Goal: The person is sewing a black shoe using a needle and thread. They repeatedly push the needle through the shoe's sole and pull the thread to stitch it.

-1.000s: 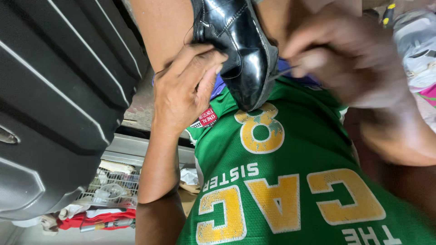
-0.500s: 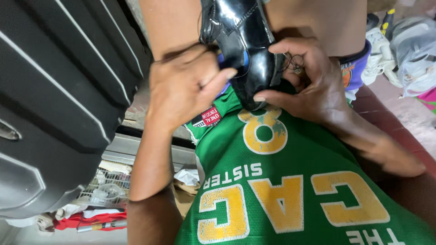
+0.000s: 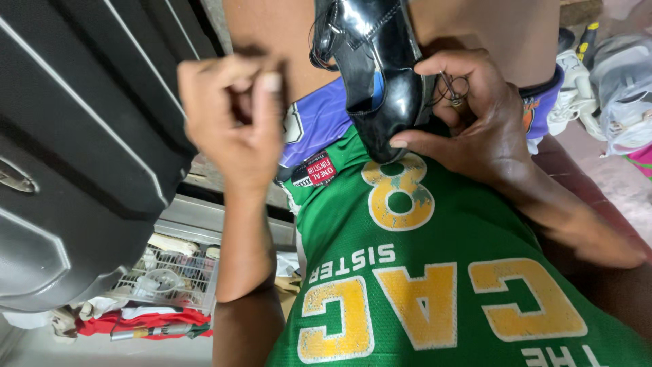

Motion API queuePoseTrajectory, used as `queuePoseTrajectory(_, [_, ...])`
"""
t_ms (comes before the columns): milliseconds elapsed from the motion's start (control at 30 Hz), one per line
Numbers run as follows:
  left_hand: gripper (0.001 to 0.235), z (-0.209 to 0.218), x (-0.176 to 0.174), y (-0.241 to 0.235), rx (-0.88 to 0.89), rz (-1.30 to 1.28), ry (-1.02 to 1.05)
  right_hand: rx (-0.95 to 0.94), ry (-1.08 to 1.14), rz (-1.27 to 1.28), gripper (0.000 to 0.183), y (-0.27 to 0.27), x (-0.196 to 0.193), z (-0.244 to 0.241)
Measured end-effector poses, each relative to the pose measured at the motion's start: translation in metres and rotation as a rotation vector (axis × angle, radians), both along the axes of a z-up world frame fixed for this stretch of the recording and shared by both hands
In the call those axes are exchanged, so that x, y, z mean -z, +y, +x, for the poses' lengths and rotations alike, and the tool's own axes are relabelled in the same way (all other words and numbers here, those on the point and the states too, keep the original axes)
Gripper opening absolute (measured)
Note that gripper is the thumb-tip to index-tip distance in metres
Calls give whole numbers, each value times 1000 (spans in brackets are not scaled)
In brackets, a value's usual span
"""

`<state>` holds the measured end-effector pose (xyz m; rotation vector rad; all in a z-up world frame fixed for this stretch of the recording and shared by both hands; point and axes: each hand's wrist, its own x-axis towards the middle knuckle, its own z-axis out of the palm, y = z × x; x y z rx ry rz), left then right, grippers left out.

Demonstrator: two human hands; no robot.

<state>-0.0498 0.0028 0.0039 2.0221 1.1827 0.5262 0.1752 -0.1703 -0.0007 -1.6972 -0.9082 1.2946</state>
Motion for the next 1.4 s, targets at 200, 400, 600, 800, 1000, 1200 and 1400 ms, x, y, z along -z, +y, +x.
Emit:
queuePoseTrajectory(200, [23, 36, -7, -5, 100, -66, -7, 20, 14, -51, 70, -3, -1, 0])
queuePoseTrajectory(400, [16, 37, -12, -9, 214, -136, -110, 77, 112, -42, 67, -9, 2, 3])
queuePoseTrajectory(600, [16, 48, -10, -21, 243, 34, -82, 52, 157, -8, 67, -12, 1, 7])
queuePoseTrajectory(800, [27, 49, -12, -10, -2, -136, -25, 88, 178, 0, 66, -11, 0, 7])
queuePoseTrajectory(1000, [29, 38, -4, -16, 126, 27, 49, 111, 216, -80, 65, -3, 0, 7])
queuePoseTrajectory(1200, [27, 40, -11, -36, 68, 64, -51, 101, 210, -47, 65, -5, -4, 6])
queuePoseTrajectory(1400, [20, 59, -17, -44, 237, 24, 150, 75, 173, -2, 64, 5, -8, 5])
